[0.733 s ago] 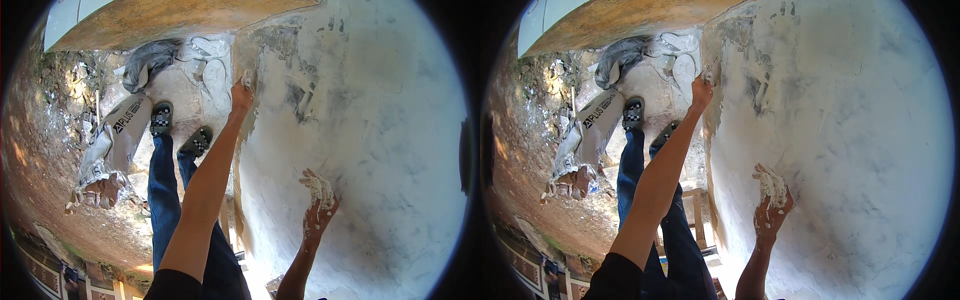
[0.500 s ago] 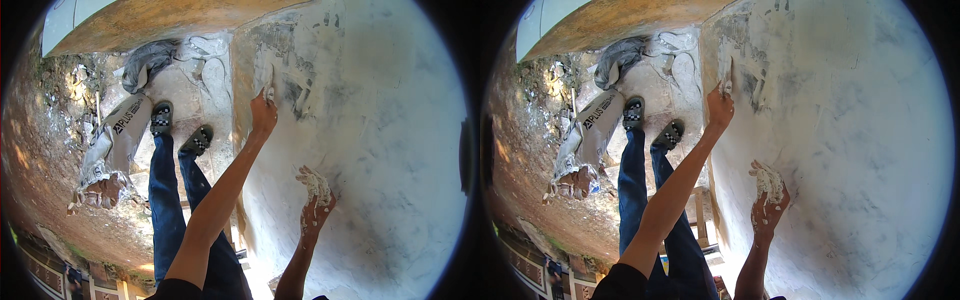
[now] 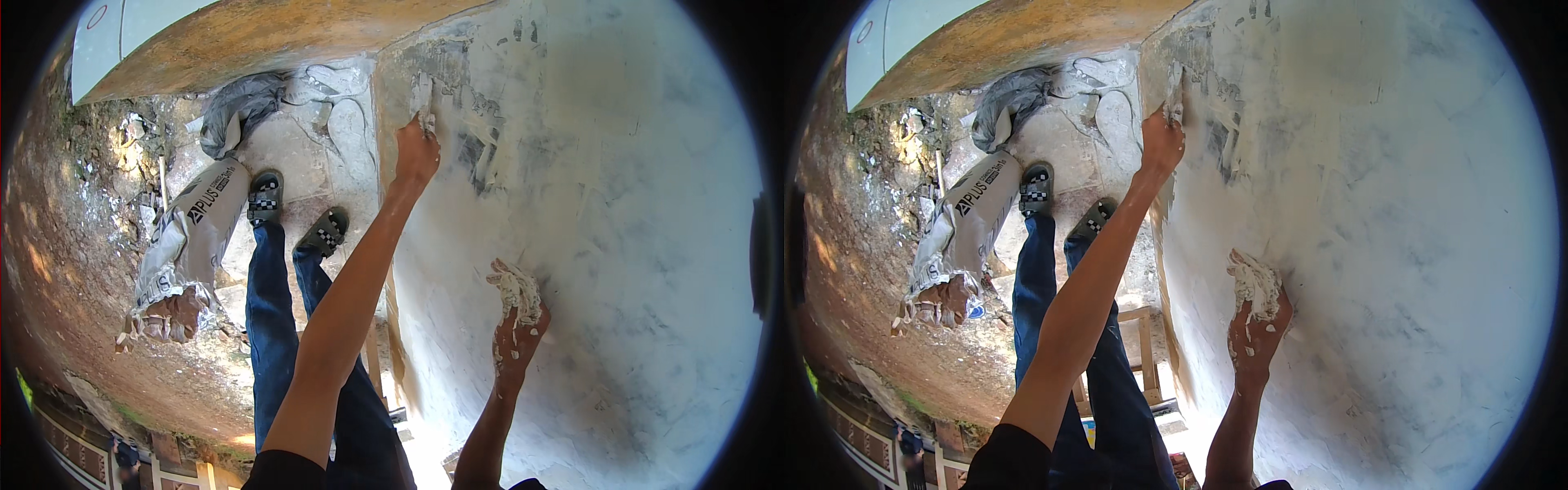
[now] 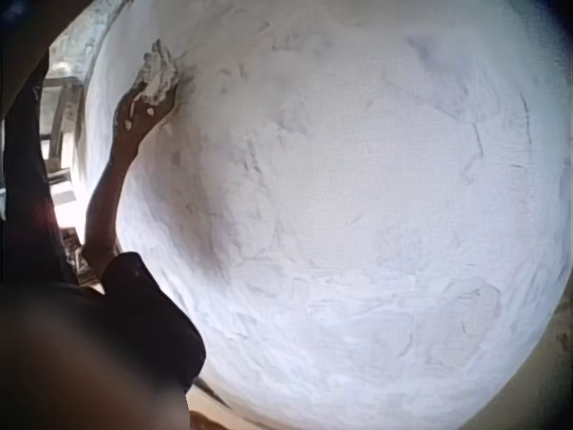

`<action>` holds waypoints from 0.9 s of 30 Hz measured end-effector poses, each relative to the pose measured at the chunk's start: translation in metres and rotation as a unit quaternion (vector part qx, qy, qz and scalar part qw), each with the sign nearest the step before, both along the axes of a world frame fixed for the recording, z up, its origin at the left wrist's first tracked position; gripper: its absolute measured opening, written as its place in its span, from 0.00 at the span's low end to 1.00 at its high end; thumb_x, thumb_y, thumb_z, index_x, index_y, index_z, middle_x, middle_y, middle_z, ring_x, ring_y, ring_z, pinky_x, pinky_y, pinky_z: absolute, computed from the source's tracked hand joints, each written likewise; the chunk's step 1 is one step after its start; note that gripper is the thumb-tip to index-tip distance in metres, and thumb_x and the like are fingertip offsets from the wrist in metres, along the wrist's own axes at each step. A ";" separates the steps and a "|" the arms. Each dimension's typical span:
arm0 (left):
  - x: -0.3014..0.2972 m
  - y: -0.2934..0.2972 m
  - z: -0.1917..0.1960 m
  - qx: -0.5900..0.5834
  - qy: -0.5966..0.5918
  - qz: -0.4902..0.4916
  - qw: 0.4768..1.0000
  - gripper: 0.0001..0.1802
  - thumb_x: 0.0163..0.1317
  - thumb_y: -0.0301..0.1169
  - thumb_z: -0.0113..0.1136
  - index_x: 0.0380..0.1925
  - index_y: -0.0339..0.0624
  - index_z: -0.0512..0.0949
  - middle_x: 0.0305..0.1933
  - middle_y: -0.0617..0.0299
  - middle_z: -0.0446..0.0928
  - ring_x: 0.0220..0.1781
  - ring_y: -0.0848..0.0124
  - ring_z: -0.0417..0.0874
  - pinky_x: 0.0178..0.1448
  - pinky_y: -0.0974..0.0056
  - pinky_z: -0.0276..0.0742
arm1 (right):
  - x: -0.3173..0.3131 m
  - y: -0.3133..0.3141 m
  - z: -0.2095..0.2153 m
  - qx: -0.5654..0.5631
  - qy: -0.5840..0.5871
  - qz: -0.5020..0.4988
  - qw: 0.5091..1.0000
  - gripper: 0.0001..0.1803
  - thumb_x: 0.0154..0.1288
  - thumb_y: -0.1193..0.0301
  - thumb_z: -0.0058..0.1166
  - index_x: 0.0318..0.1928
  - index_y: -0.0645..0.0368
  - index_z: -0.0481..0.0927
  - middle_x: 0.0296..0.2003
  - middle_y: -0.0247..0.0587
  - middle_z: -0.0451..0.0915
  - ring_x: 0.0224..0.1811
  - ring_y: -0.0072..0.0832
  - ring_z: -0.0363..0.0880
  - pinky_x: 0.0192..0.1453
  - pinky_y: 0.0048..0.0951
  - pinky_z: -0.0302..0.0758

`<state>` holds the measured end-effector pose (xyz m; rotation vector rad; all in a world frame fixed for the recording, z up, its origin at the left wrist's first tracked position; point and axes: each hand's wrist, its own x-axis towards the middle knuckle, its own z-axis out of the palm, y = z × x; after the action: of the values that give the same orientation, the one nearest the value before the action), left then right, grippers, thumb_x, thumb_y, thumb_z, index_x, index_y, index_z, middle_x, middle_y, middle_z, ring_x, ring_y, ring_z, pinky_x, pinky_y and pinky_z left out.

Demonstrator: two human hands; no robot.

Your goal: The person applies plaster or putty to an exterior house wall using a putty knife and a trowel.

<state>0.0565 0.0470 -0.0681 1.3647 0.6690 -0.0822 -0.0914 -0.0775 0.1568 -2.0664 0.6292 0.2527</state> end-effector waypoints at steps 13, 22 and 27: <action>-0.076 -0.021 0.090 -0.059 -0.038 0.000 0.998 0.16 0.48 0.13 0.40 0.39 0.24 0.67 0.23 0.46 0.72 0.21 0.60 0.75 0.25 0.63 0.70 | 0.017 -0.017 0.021 -0.125 -0.136 0.106 0.977 0.22 0.62 0.72 0.46 0.55 0.60 0.57 0.44 0.40 0.67 0.34 0.17 0.66 0.30 0.14 0.66; -0.063 -0.058 0.068 0.031 -0.064 0.002 0.997 0.15 0.48 0.13 0.43 0.40 0.20 0.65 0.27 0.39 0.72 0.27 0.46 0.74 0.31 0.53 0.69 | 0.038 0.003 0.012 -0.166 -0.018 0.103 0.981 0.27 0.57 0.82 0.46 0.58 0.65 0.56 0.51 0.43 0.61 0.53 0.29 0.63 0.53 0.28 0.66; -0.088 -0.052 0.114 -0.051 -0.107 -0.024 0.993 0.23 0.46 0.13 0.45 0.46 0.19 0.62 0.33 0.36 0.71 0.35 0.42 0.73 0.41 0.51 0.68 | 0.039 -0.009 0.011 -0.101 -0.037 0.075 0.991 0.26 0.57 0.83 0.45 0.57 0.66 0.56 0.50 0.44 0.62 0.53 0.29 0.63 0.55 0.29 0.64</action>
<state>-0.0311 -0.0053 0.0460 1.2706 0.4460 -0.0081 -0.0522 -0.0870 0.1682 -2.3107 0.4708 0.2049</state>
